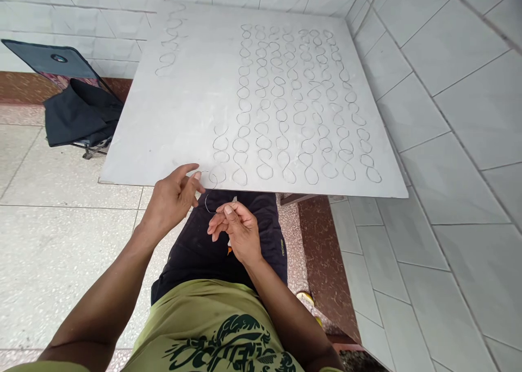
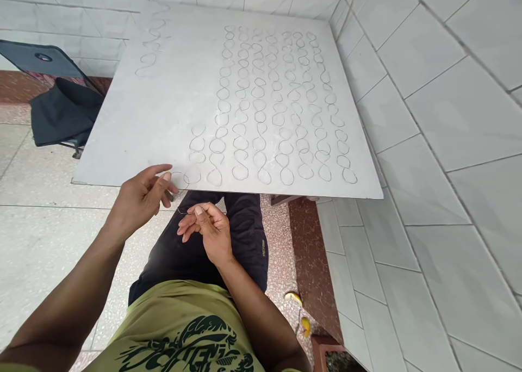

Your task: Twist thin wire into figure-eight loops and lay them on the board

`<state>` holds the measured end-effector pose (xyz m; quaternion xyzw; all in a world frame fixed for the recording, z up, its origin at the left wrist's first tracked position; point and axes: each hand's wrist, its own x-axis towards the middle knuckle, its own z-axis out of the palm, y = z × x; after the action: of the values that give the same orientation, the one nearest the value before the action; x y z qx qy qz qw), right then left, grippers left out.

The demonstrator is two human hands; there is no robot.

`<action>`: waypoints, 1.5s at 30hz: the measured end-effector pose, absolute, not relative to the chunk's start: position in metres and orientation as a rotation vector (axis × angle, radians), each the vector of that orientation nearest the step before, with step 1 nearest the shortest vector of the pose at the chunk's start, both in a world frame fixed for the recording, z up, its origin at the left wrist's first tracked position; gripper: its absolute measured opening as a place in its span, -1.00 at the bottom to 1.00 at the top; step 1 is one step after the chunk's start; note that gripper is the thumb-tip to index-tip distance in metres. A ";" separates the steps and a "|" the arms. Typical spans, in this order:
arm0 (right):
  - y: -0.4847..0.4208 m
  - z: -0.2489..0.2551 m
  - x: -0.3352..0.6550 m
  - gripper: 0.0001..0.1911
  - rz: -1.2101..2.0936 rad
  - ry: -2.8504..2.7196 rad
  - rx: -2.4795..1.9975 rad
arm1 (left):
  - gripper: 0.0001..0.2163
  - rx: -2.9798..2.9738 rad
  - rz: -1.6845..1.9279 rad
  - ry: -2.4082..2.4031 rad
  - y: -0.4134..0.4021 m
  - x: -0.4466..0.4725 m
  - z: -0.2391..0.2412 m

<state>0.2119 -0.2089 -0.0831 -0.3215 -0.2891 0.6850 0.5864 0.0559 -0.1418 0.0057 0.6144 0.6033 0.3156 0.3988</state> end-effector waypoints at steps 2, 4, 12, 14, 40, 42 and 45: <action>-0.208 -0.082 0.213 -0.69 1.589 -0.665 -0.756 | -0.46 1.447 0.886 1.519 -0.148 0.057 0.007; -0.207 -0.080 0.214 -0.69 1.578 -0.656 -0.755 | -0.46 1.335 0.950 1.513 -0.156 0.057 0.006; -0.207 -0.076 0.215 -0.77 1.580 -0.641 -0.738 | -0.66 1.046 0.881 1.269 -0.187 0.068 -0.008; -0.207 -0.075 0.214 -0.78 1.574 -0.647 -0.751 | -0.69 1.029 0.925 1.247 -0.187 0.071 -0.008; -0.204 -0.080 0.217 -0.84 1.331 -0.719 -0.903 | -0.62 1.051 0.988 1.518 -0.195 0.076 -0.009; -0.204 -0.079 0.218 -0.86 1.308 -0.728 -0.914 | -0.62 1.029 0.983 1.504 -0.194 0.076 -0.009; -0.202 -0.079 0.220 -0.85 1.328 -0.724 -0.883 | -0.63 1.029 0.986 1.499 -0.193 0.075 -0.011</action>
<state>0.2197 -0.2024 -0.0787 -0.3873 -0.3176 0.5822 0.6404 0.0754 -0.1933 -0.0109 0.4276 0.6229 0.4096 0.5112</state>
